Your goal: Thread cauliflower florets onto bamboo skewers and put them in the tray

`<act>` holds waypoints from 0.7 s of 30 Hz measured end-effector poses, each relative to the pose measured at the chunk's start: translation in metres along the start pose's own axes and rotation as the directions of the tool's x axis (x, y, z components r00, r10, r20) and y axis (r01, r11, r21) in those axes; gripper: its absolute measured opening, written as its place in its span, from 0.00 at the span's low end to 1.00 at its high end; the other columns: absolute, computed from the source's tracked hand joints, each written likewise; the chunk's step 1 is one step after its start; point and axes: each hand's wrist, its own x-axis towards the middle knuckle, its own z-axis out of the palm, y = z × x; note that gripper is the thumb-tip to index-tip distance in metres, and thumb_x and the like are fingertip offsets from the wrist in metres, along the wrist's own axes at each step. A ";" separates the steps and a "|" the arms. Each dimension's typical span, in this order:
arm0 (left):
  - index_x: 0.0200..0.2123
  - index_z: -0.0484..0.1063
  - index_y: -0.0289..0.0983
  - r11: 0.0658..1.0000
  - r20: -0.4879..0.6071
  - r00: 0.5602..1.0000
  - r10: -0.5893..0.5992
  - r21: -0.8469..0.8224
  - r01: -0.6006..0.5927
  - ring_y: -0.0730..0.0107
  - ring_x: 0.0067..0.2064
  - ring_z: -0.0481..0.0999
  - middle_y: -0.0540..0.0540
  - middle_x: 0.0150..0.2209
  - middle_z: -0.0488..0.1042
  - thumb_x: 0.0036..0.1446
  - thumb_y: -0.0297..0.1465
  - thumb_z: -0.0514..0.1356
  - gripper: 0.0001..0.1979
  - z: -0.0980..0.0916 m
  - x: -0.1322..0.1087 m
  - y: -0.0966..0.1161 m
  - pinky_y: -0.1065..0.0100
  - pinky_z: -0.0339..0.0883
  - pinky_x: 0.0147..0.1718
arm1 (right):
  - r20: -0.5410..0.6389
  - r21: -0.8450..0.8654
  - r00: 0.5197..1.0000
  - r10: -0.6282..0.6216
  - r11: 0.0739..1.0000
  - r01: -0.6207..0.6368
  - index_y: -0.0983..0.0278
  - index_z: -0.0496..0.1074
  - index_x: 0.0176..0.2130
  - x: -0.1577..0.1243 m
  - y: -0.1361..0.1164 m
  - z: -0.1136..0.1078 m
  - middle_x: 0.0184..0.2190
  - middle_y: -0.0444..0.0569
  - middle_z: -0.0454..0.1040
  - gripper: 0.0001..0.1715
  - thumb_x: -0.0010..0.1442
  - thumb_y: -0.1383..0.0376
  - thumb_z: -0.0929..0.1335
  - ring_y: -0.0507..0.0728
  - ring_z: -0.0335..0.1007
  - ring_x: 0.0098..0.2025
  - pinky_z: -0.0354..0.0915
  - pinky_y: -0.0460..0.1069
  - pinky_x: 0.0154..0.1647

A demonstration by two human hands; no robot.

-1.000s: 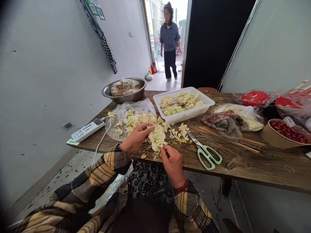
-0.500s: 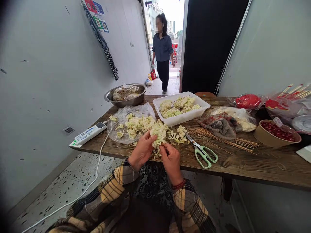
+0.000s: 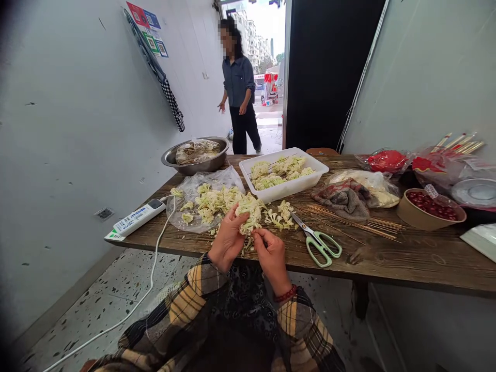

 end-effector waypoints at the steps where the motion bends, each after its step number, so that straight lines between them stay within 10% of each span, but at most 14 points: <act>1: 0.46 0.67 0.39 1.000 -0.003 1.000 0.011 0.002 -0.011 0.73 0.36 0.74 0.48 0.40 0.75 0.40 0.26 0.66 0.26 0.001 0.000 -0.002 0.71 0.64 0.38 | -0.003 0.000 1.000 0.000 1.000 0.000 0.65 0.73 0.33 0.000 0.000 0.000 0.18 0.40 0.66 0.16 0.62 0.57 0.62 0.50 0.59 0.19 0.57 0.44 0.21; 21: 0.46 0.65 0.38 0.998 0.020 0.999 0.040 0.045 -0.040 0.71 0.40 0.74 0.48 0.41 0.75 0.43 0.29 0.68 0.26 0.002 0.000 0.002 0.70 0.65 0.41 | -0.060 -0.108 0.998 -0.015 0.994 0.009 0.62 0.62 0.21 0.000 -0.001 -0.004 0.16 0.39 0.62 0.20 0.62 0.58 0.62 0.49 0.57 0.19 0.53 0.45 0.23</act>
